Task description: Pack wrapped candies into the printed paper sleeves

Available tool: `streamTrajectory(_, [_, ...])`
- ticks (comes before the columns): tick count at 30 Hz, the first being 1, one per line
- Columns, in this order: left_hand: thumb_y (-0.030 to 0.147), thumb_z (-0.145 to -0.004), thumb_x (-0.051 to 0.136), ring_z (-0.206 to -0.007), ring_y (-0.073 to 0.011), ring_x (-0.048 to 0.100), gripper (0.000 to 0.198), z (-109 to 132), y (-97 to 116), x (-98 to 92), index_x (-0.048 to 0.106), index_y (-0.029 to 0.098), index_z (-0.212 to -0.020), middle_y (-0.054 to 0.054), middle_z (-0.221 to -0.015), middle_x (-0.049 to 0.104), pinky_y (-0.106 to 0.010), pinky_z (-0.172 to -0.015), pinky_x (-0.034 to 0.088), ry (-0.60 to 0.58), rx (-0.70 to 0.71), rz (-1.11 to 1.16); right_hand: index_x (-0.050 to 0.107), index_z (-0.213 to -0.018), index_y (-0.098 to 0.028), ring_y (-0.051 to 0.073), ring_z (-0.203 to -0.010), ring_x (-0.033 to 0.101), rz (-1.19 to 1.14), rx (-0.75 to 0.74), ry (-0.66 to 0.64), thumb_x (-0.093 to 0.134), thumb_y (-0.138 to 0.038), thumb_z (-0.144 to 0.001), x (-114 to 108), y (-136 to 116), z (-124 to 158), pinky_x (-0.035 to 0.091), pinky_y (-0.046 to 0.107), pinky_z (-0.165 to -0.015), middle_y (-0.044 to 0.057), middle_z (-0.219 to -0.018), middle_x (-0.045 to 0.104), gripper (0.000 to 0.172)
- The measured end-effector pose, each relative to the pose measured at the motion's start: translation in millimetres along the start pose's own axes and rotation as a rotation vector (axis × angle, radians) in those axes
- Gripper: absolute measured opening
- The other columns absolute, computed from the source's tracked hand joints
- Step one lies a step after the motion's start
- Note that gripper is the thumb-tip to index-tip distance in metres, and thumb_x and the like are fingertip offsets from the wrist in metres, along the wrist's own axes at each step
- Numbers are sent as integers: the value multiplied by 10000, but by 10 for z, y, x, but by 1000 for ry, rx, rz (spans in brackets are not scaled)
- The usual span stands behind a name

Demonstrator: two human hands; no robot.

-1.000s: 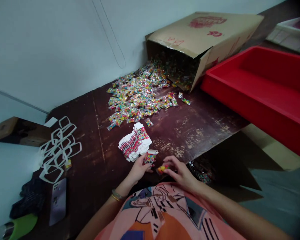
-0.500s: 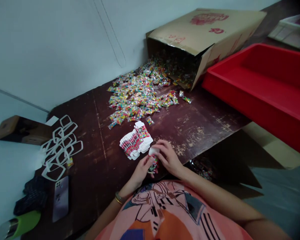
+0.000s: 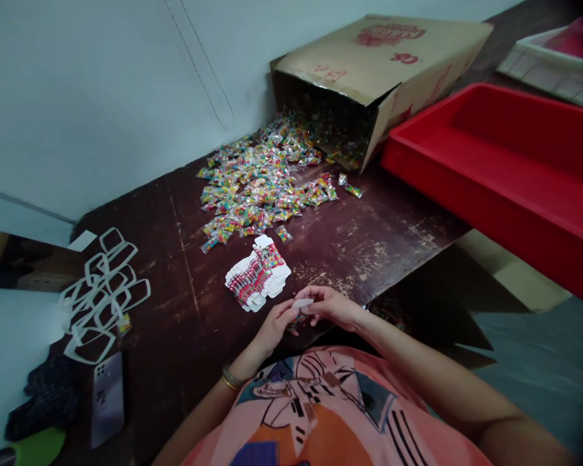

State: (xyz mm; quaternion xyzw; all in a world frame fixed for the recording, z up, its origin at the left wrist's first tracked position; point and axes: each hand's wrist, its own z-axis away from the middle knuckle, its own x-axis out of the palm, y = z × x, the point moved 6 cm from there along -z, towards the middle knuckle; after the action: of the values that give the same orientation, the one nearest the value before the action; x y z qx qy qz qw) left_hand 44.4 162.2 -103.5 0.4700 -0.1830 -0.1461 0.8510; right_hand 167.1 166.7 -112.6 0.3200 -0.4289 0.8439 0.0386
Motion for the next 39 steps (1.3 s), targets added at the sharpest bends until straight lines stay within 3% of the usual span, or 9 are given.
streamTrajectory(5, [326,-766,567,-778,-191,571,325,20,79,34,686,143,-1007,-62,-861,666,-248,-608,469,-11,70,-106,638,-943,-156,103,-628,576,260,-83,-6,736,-299,-673,-2,-127,-30,512,236,-567,0,-794,614,321])
streamTrajectory(8, [297,-747,577,-769,-189,566,268,13,86,-12,711,135,-913,-61,-820,670,-246,-630,459,70,106,-167,673,-1004,-186,142,-781,593,635,-356,6,635,-284,-804,102,-285,86,512,279,-698,34,-889,605,226])
streamTrajectory(12, [319,-754,533,-735,-191,570,272,-11,4,-88,696,130,-862,-52,-771,666,-266,-612,472,153,23,11,630,-1189,-232,169,-996,568,957,-639,-44,476,-275,-933,307,-405,262,449,313,-889,77,-1085,588,302])
streamTrajectory(19, [305,-766,595,-905,-215,566,420,50,9,-56,600,157,-1159,-69,-995,639,-288,-684,503,-49,9,158,716,-1018,-206,152,-846,627,853,-595,69,546,-315,-908,182,-448,104,486,272,-775,54,-918,676,230])
streamTrajectory(25, [360,-824,567,-653,-175,595,481,209,-163,51,487,171,-1259,-73,-901,638,-260,-487,471,-83,-168,280,654,-1162,-213,210,-1000,586,1031,-688,108,524,-327,-916,263,-225,200,446,387,-896,105,-1108,667,301])
streamTrajectory(29, [396,-868,514,-797,-210,625,449,252,-109,237,493,183,-1263,-126,-1062,617,-335,-621,527,-222,-191,325,714,-1014,-198,183,-894,636,879,-521,183,499,-360,-921,-99,-411,444,490,306,-807,76,-972,711,285])
streamTrajectory(34, [364,-836,591,-1038,-232,558,394,171,-25,2,572,180,-1184,-127,-1167,564,-353,-837,483,-134,-116,174,716,-951,-197,214,-893,627,1160,-387,434,521,-400,-891,-740,-943,699,466,343,-840,81,-957,701,287])
streamTrajectory(36, [380,-846,568,-1003,-221,573,391,141,-59,-106,569,173,-1178,-126,-1142,576,-350,-835,476,-88,-115,166,711,-970,-207,232,-940,600,1348,-435,483,530,-407,-881,-731,-899,628,445,380,-876,91,-997,683,284])
streamTrajectory(39, [373,-843,569,-988,-206,571,384,137,-111,-221,566,175,-1173,-113,-1124,585,-329,-829,466,1,-75,103,643,-1138,-236,274,-1138,496,1570,-551,533,544,-413,-871,-572,-533,477,377,444,-964,108,-1213,590,335])
